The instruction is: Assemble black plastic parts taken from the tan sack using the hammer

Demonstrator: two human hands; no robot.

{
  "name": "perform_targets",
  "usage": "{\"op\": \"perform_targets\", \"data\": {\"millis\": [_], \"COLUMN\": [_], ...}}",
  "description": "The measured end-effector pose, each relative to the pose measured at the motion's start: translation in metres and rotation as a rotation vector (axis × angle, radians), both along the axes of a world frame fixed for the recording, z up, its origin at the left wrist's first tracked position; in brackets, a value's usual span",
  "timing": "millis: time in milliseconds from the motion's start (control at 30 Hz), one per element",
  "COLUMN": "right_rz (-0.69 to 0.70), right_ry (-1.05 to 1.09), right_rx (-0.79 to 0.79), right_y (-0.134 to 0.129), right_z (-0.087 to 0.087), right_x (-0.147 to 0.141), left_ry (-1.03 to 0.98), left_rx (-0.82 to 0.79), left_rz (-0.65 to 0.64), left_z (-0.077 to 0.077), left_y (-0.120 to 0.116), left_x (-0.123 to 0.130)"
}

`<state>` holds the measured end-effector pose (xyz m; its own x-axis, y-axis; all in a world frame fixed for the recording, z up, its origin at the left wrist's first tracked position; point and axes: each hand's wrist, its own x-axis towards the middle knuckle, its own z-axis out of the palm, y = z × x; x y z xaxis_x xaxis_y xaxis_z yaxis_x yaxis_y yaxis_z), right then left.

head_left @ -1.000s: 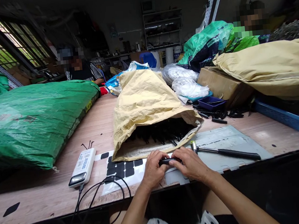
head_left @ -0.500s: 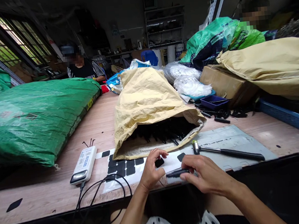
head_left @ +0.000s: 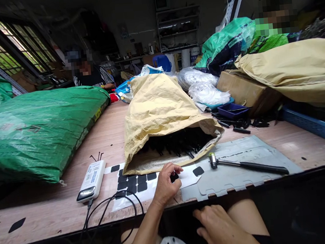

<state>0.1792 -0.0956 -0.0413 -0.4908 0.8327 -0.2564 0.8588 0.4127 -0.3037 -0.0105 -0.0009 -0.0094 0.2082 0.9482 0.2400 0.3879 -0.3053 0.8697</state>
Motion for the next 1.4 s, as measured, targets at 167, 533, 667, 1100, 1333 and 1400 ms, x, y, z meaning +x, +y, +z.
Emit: {"op": "perform_targets", "data": {"millis": [167,533,667,1100,1333,1400], "right_rz": [-0.077,-0.331,-0.328,-0.357,-0.294,-0.300], "right_ry": [0.320,0.164,0.161,0.161,0.155,0.208], "right_rx": [0.002,0.665,0.700,0.725,0.720,0.690], "right_y": [0.035,0.101,0.099,0.101,0.094,0.088], "right_z": [0.059,0.014,0.008,0.007,0.024,0.033], "right_x": [0.043,0.132,0.129,0.127,0.123,0.114], "left_ry": [-0.217,0.544,0.616,0.544,0.369,0.332], "left_rx": [-0.240,-0.369,-0.413,0.066,0.032,0.031], "left_rz": [0.082,0.755,0.745,0.485,0.059,0.075], "left_z": [0.009,0.031,0.028,0.027,0.007,0.002], "left_y": [0.012,0.084,0.080,0.027,0.003,0.004], "left_x": [-0.001,-0.021,-0.027,-0.023,0.016,0.017]}}
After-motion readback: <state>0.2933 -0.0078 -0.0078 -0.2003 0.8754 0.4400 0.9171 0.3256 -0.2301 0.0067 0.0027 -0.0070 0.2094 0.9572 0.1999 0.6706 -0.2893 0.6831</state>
